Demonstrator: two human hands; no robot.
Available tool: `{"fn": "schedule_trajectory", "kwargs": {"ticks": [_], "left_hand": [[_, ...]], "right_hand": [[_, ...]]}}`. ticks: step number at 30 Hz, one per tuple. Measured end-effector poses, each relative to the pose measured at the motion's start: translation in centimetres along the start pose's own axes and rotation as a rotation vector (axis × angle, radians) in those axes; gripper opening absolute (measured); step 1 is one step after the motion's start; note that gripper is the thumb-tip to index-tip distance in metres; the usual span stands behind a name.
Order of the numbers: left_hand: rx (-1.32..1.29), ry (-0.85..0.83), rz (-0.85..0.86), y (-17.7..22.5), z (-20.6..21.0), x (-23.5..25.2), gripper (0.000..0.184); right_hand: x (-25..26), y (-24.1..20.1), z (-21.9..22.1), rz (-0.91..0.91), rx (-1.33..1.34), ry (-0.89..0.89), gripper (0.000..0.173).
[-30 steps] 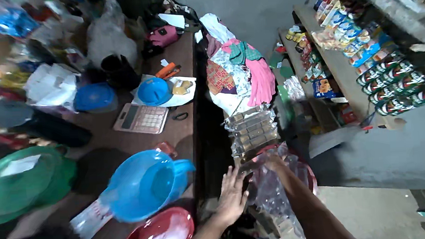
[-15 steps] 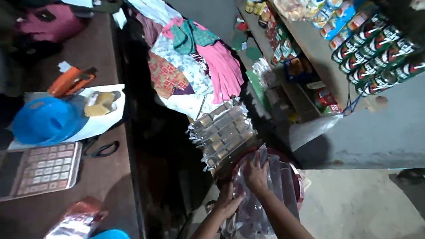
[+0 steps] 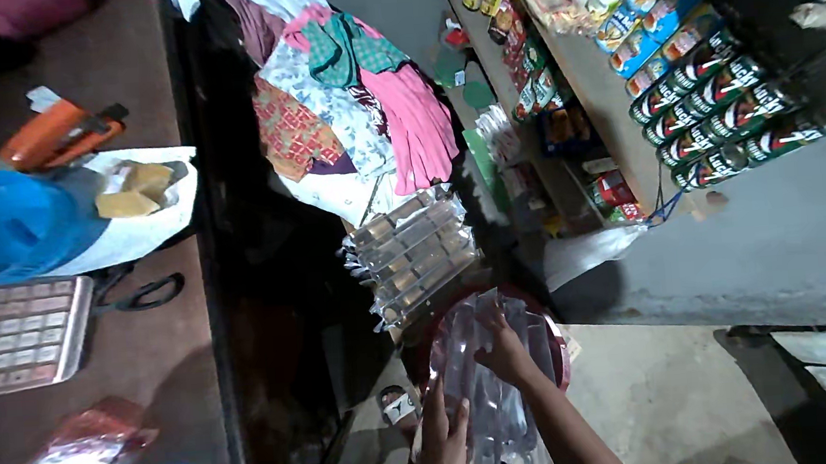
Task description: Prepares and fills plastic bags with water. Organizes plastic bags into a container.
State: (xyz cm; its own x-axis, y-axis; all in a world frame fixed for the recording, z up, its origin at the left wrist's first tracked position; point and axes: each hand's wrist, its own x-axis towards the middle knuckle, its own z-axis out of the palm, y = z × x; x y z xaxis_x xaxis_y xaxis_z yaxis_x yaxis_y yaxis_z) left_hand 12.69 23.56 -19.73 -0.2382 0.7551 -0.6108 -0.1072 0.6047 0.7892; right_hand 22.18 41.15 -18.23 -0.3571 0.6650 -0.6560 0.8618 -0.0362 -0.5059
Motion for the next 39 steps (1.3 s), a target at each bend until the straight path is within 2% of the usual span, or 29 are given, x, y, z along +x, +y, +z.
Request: {"fn": "schedule_trajectory", "kwargs": {"ticks": [4, 5, 9, 12, 13, 15, 16, 18, 21, 23, 27, 30, 33, 36, 39], "left_hand": [[0.088, 0.069, 0.184, -1.2, 0.7, -1.8, 0.074], [0.132, 0.065, 0.186, -1.1, 0.6, -1.9, 0.074], [0.532, -0.172, -0.036, 0.7, -1.3, -0.5, 0.075], [0.826, -0.18, -0.033, 1.6, -2.9, 1.5, 0.078], [0.798, -0.162, -0.031, 1.4, -3.3, 2.2, 0.08], [0.517, -0.129, -0.059, -0.6, -3.3, 3.5, 0.084], [0.324, -0.108, -0.071, -1.8, -2.9, 3.9, 0.082], [0.113, -0.106, -0.064, -2.5, -1.9, 4.0, 0.086], [0.174, -0.134, -0.086, -1.7, -1.2, 3.9, 0.075], [0.251, -0.033, -0.123, -1.5, -0.8, 3.8, 0.063], [0.294, -0.063, -0.055, -1.7, -0.3, 3.5, 0.067], [0.415, 0.015, -0.074, -2.8, -0.4, 4.4, 0.059], [0.258, -0.008, -0.096, -2.8, -0.9, 4.9, 0.062], [-0.07, -0.092, -0.137, -3.8, -2.2, 5.3, 0.077], [-0.121, -0.126, -0.121, -4.6, -3.4, 4.6, 0.082]], "right_hand": [[-1.2, -0.1, -0.2, -0.026, 0.024, -0.047, 0.073], [-1.2, 0.0, -0.1, -0.032, 0.029, -0.059, 0.072], [0.4, 0.5, 0.9, -0.008, -0.035, -0.076, 0.073], [1.7, -0.1, 1.6, 0.081, -0.222, -0.127, 0.072], [1.9, -0.8, 1.9, 0.117, -0.31, -0.151, 0.073], [1.9, -2.0, 2.7, 0.157, -0.443, -0.187, 0.076], [2.0, -2.1, 3.3, 0.16, -0.464, -0.174, 0.078], [2.2, -1.7, 4.2, 0.146, -0.447, -0.12, 0.079], [2.3, -0.6, 4.0, 0.111, -0.434, -0.111, 0.075], [2.0, -0.1, 3.9, 0.07, -0.484, -0.099, 0.072], [1.8, 0.5, 4.2, 0.041, -0.513, -0.079, 0.072], [2.3, 0.2, 5.0, 0.069, -0.531, -0.082, 0.077], [2.5, -0.3, 5.0, 0.047, -0.555, -0.036, 0.074], [3.3, 0.0, 5.0, -0.077, -0.619, -0.019, 0.069], [3.7, -0.7, 4.7, -0.1, -0.664, -0.064, 0.07]]}}
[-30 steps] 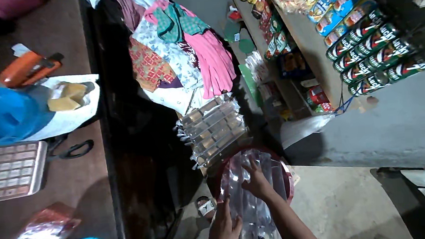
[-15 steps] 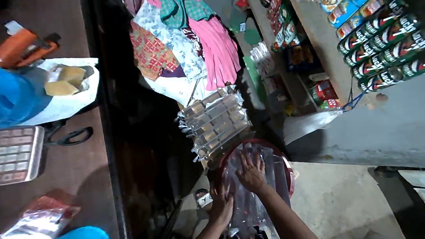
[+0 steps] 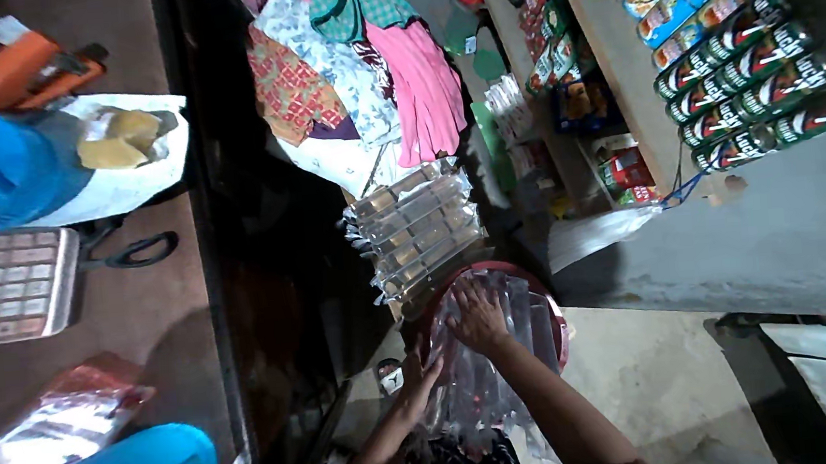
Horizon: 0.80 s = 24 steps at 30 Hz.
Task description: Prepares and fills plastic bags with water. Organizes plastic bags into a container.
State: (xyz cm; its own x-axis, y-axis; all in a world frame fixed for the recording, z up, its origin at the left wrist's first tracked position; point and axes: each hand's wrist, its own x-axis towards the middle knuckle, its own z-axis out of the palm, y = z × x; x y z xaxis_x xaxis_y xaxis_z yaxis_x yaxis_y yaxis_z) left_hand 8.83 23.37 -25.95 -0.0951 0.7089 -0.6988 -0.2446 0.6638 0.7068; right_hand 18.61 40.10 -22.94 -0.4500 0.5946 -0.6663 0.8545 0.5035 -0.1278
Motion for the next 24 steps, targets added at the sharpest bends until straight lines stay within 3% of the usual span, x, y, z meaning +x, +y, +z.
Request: {"fn": "schedule_trajectory", "kwargs": {"ticks": [2, 6, 10, 14, 16, 19, 22, 24], "left_hand": [[-0.014, -0.02, -0.052, 0.0, -0.2, -0.9, 0.08], [-0.037, -0.075, -0.115, 0.5, -0.4, -1.4, 0.091], [-0.221, -0.122, -0.216, 1.2, -1.8, -1.3, 0.062], [-0.356, -0.103, -0.42, 1.1, -2.6, -1.4, 0.05], [-0.404, -0.117, -0.467, 1.4, -2.7, -1.1, 0.045], [-0.464, -0.146, -0.467, 1.6, -2.7, -1.0, 0.034], [-0.535, -0.156, -0.443, 2.1, -2.6, -0.7, 0.033], [-0.48, -0.139, -0.426, 2.0, -2.4, -0.3, 0.049]], "right_hand": [[-0.4, -0.4, -0.2, 0.021, 0.001, -0.037, 0.072], [-0.3, -0.8, 0.2, 0.046, 0.007, -0.077, 0.071], [-0.2, -0.5, -0.7, 0.009, 0.128, -0.097, 0.07], [-2.1, 2.6, -0.8, 0.012, 0.298, 0.182, 0.064], [-3.3, 6.3, -0.6, 0.14, 0.35, 0.359, 0.06], [-5.4, 13.5, 1.7, 0.521, 0.482, 0.535, 0.063], [-7.9, 17.7, 4.8, 0.805, 0.777, 0.477, 0.065], [-8.3, 18.0, 7.3, 0.854, 1.106, 0.417, 0.061]]}}
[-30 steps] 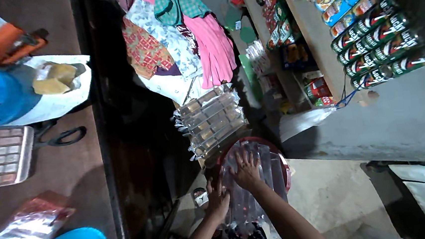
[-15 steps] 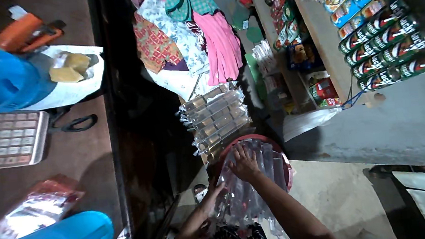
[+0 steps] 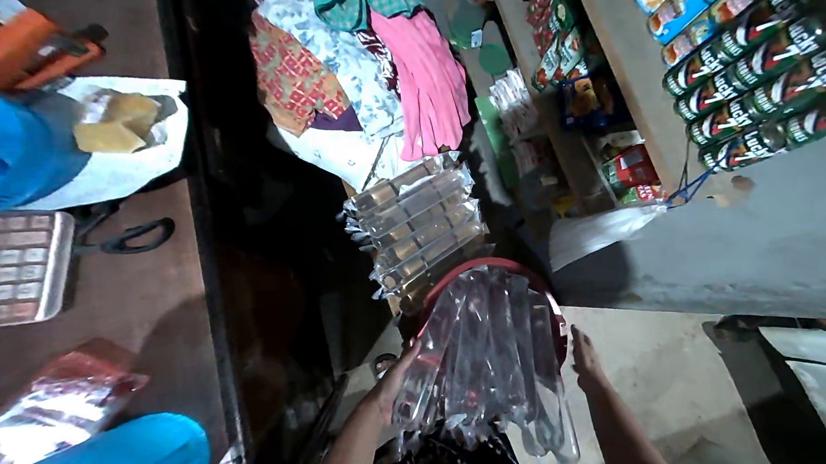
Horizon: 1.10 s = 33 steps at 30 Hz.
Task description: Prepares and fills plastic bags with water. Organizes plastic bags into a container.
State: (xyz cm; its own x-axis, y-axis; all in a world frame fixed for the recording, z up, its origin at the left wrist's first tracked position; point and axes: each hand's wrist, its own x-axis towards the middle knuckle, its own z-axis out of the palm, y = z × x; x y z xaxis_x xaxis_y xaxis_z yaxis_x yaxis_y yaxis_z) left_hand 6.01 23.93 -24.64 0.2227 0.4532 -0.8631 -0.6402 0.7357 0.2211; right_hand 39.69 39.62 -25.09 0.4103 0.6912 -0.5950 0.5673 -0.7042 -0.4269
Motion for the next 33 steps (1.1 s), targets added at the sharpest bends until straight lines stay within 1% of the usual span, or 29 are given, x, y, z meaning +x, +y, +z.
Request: {"fn": "schedule_trajectory", "kwargs": {"ticks": [1, 2, 4, 5, 8, 11, 18, 22, 28, 33], "left_hand": [[0.063, 0.03, 0.016, 0.0, 0.1, 0.2, 0.056], [0.138, 0.051, 0.031, 0.0, 0.1, 0.4, 0.061], [0.248, 0.084, 0.048, -0.1, 0.3, 0.6, 0.065], [0.28, 0.094, 0.054, -0.3, 0.4, 0.7, 0.065], [0.302, 0.118, 0.03, -0.6, 0.6, 0.6, 0.068], [0.304, 0.121, 0.059, -0.4, 1.1, 0.2, 0.069], [0.38, 0.131, 0.05, -0.2, 1.8, -0.3, 0.069], [0.381, 0.107, 0.056, -1.5, 1.2, 0.6, 0.071], [0.36, 0.095, 0.092, -2.3, 1.1, 0.9, 0.073], [0.36, 0.103, 0.029, -2.7, 0.9, 0.8, 0.075]], "right_hand": [[0.0, 0.9, 0.6, 0.052, 0.07, -0.051, 0.061], [0.0, 1.5, 1.2, 0.06, 0.08, -0.077, 0.059], [0.1, 2.2, 1.8, 0.006, -0.053, -0.062, 0.055], [0.2, 2.4, 1.8, -0.009, -0.119, -0.06, 0.055], [0.5, 3.1, 1.6, -0.031, -0.264, -0.068, 0.058], [0.1, 3.2, 1.5, -0.02, -0.309, -0.071, 0.059], [-1.0, 5.4, 1.2, -0.019, -0.215, -0.062, 0.057], [-1.4, 6.4, 1.0, 0.008, -0.19, -0.066, 0.057], [-1.5, 7.7, 1.0, 0.02, -0.159, -0.059, 0.056], [-2.2, 8.9, 0.9, 0.043, -0.1, -0.057, 0.058]]}}
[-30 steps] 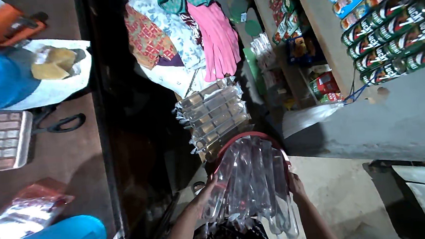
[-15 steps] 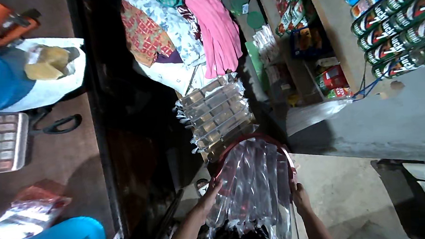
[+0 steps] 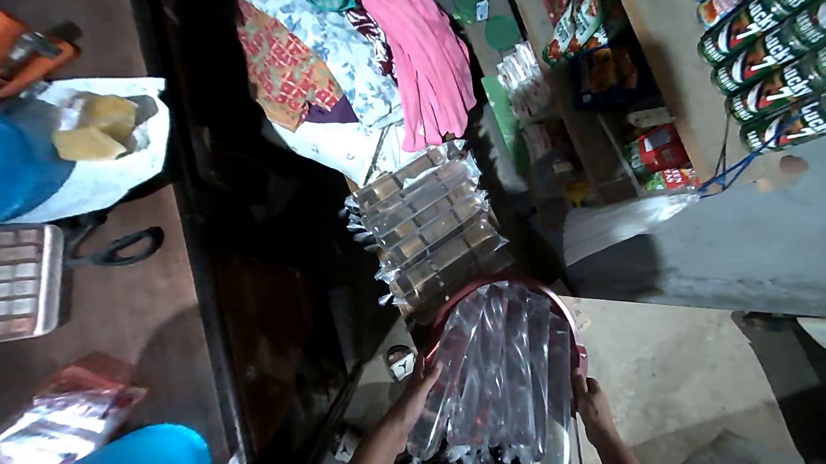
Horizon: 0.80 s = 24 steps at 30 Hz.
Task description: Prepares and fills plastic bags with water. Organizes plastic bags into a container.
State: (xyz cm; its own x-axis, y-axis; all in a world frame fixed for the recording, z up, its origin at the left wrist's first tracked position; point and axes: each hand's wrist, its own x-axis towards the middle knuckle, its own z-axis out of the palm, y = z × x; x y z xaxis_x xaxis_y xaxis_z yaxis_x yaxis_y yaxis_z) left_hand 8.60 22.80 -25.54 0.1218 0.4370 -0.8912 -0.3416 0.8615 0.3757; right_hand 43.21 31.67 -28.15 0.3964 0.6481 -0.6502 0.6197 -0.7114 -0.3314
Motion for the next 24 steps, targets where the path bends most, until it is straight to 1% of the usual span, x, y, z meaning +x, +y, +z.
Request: {"fn": "schedule_trajectory", "kwargs": {"ticks": [4, 11, 14, 17, 20, 22, 24], "left_hand": [[0.004, -0.006, 0.027, -0.2, 0.1, 0.0, 0.075], [-0.061, -0.055, -0.012, 0.1, -0.6, -0.7, 0.072], [-0.151, -0.059, -0.032, 0.1, -0.9, -0.8, 0.064], [-0.222, -0.085, -0.007, 0.2, -1.2, -1.1, 0.056], [-0.278, -0.083, -0.048, 0.0, -1.8, -1.0, 0.051], [-0.248, -0.083, -0.061, -0.4, -2.5, -0.9, 0.051], [-0.102, -0.031, -0.055, -0.1, -2.9, -1.5, 0.049]], "right_hand": [[-0.6, 1.1, 0.0, 0.013, 0.001, 0.004, 0.057], [-1.1, 1.5, 0.2, 0.033, 0.025, 0.001, 0.058], [-1.0, 1.7, 0.3, 0.029, 0.058, -0.003, 0.057], [-0.8, 2.0, 0.4, 0.039, 0.099, -0.002, 0.056], [-0.8, 1.8, 0.4, 0.051, 0.108, -0.006, 0.056], [-0.9, 1.7, 0.2, 0.056, 0.121, -0.009, 0.056], [-1.0, 1.6, 0.2, 0.061, 0.144, -0.013, 0.054]]}}
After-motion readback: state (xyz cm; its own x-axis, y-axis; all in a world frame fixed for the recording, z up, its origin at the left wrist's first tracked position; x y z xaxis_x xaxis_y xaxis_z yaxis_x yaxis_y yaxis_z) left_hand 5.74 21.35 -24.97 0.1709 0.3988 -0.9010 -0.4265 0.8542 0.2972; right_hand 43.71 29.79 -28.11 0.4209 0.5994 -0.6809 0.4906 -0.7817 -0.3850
